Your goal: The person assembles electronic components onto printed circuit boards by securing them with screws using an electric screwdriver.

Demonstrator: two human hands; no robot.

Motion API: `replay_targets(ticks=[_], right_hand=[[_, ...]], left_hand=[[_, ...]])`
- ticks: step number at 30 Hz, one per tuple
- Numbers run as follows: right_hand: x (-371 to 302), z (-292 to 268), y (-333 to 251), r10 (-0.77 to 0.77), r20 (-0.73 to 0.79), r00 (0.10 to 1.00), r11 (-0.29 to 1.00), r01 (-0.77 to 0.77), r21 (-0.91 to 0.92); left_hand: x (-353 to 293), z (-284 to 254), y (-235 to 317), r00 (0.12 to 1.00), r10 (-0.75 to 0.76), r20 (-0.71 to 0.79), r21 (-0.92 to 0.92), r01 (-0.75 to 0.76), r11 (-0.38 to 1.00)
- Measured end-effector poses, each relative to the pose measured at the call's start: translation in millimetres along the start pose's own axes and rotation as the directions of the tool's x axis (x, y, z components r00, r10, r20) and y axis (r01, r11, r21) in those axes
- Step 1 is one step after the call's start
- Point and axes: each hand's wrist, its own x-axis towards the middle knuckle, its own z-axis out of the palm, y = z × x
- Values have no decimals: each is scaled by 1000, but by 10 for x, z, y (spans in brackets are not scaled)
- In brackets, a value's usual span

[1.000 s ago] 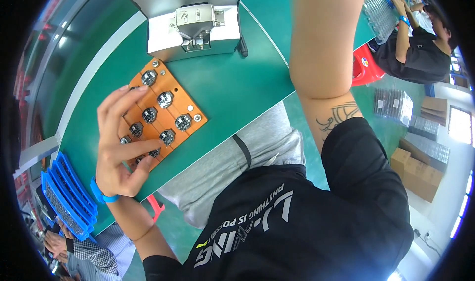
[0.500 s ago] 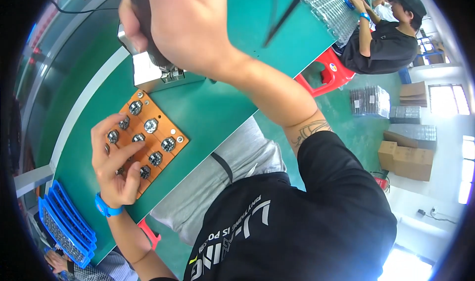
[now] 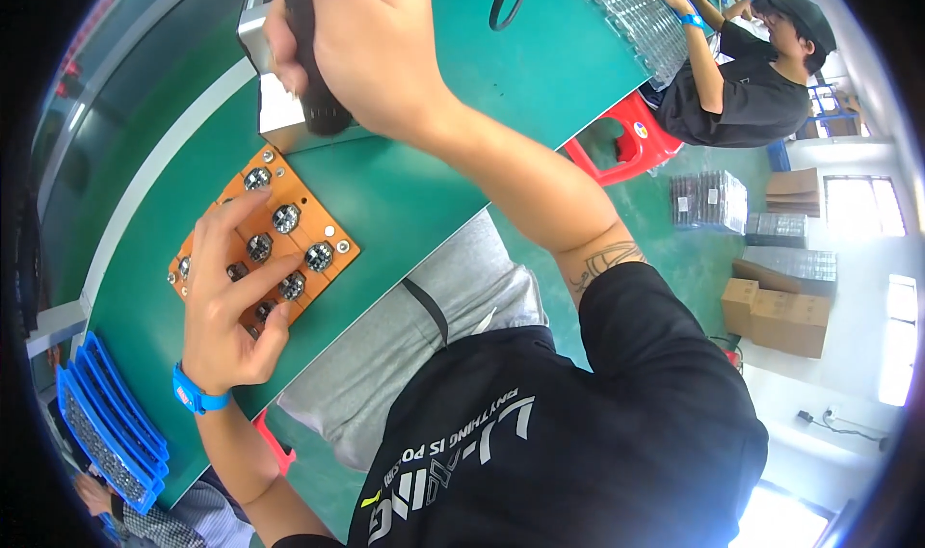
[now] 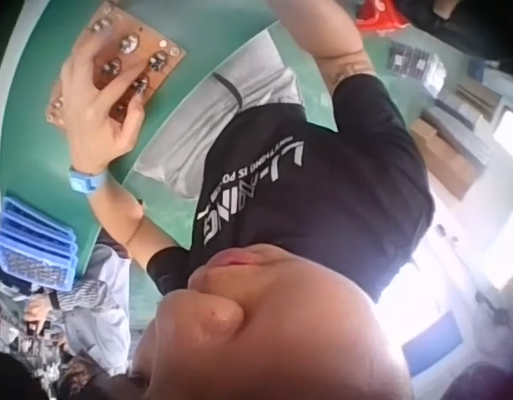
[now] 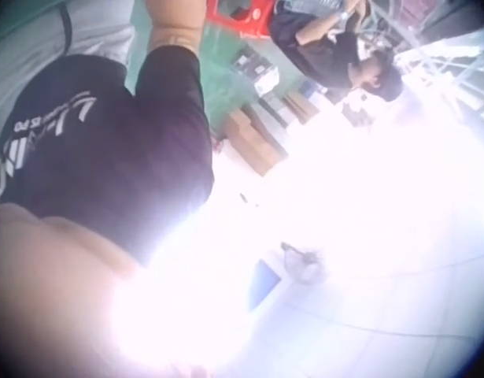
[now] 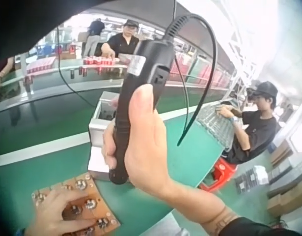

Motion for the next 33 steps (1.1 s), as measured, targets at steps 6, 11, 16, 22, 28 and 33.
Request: replay_targets(ticks=[6, 11, 16, 22, 28, 33], right_hand=[[-656, 3, 6, 122, -52, 991, 991, -119, 57], [-631, 56, 541, -260, 177, 949, 960, 235, 154], [-688, 131, 584, -296, 168, 940, 934, 248, 258], [-843, 141, 394, 26, 238, 971, 997, -7, -80], [-728, 192, 442, -7, 281, 960, 997, 29, -73], [-682, 126, 456, -248, 253, 935, 954, 190, 234]], left_hand=[[-9, 49, 54, 998, -35, 52, 60, 32, 998], [-11, 81, 33, 995, -76, 62, 70, 71, 995], [40, 17, 28, 992, -51, 119, 57, 45, 997], [-41, 121, 4, 998, -37, 51, 46, 34, 998], [-19, 111, 37, 997, -44, 68, 83, 39, 996], [-22, 92, 14, 996, -43, 84, 77, 37, 996]])
